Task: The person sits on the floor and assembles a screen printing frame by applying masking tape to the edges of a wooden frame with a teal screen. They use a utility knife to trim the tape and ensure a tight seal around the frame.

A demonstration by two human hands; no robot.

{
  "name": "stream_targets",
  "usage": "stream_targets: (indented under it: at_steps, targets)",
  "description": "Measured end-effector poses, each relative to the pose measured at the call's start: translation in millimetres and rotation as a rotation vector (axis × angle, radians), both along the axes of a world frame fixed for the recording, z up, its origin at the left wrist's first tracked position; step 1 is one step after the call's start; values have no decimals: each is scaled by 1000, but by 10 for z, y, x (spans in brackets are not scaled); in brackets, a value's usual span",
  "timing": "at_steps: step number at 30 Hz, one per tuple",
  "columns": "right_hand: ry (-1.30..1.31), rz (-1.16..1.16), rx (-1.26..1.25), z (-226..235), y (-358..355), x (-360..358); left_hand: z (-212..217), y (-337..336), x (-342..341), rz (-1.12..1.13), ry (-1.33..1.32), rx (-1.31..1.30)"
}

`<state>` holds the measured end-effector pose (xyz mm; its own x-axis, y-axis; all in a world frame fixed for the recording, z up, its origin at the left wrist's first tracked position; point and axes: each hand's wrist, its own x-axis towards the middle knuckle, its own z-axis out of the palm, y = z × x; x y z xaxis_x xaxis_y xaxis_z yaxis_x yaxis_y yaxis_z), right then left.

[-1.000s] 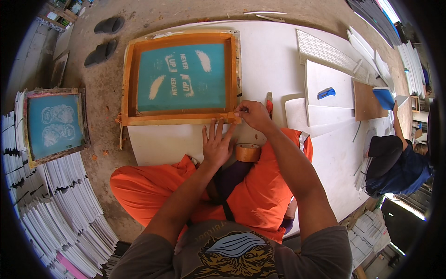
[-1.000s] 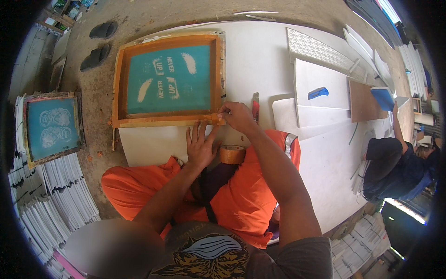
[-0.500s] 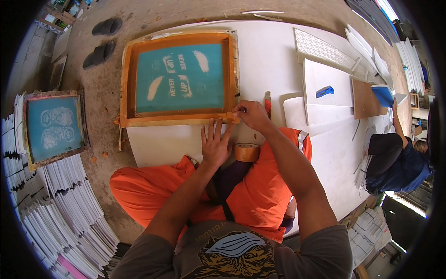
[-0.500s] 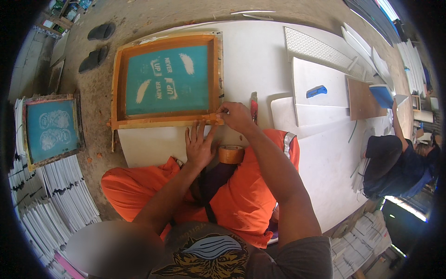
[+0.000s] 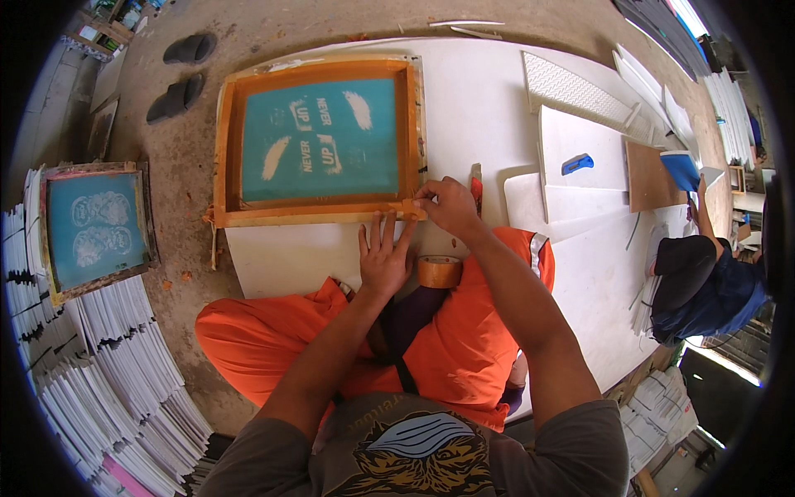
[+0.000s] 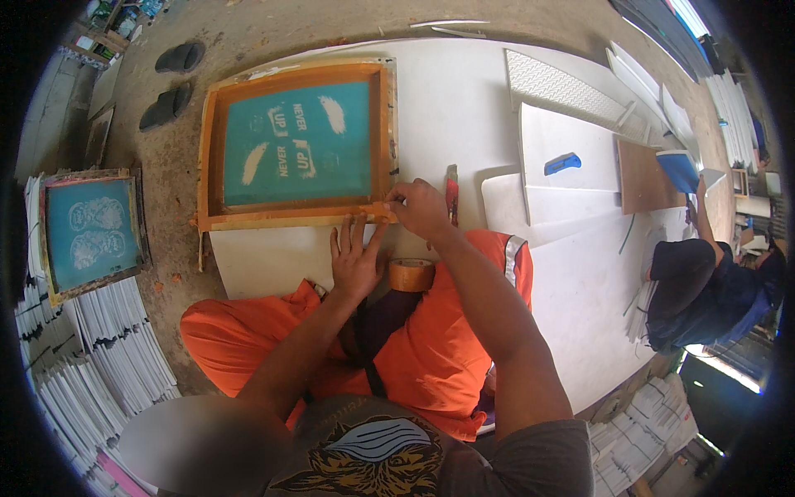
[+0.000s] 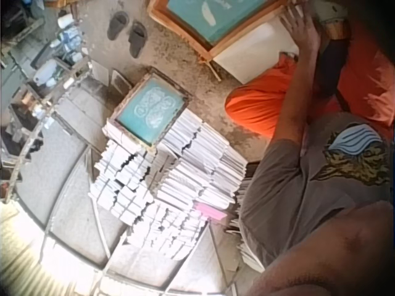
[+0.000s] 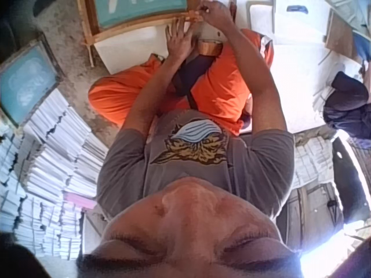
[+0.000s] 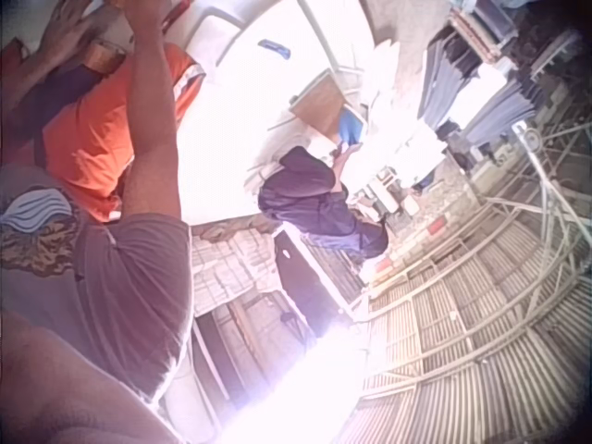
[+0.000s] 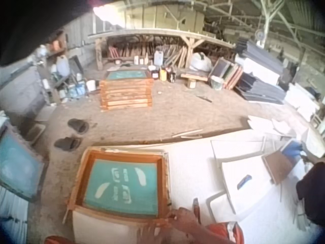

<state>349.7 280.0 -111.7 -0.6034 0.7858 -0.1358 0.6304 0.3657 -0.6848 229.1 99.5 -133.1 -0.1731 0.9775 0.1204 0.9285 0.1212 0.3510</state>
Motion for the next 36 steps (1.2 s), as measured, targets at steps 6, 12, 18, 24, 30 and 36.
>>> stream_targets:
  at_steps: [6,12,18,24,30,36]
  targets:
    - [25,-8,72,113,-45,-42,-32,-3,-2,8,12,23]
    - [79,9,171,-21,-12,2,-22,6,-1,-2,15,40]
    - [30,-11,102,18,-21,-24,-5,-4,-12,-5,-3,34]
    - [39,-6,101,28,-24,-30,-36,-3,-10,0,2,62]
    - [-35,-90,54,27,12,-22,-39,-7,-20,-13,32,63]
    - [-32,-171,-105,3,25,8,36,7,-46,-32,28,24]
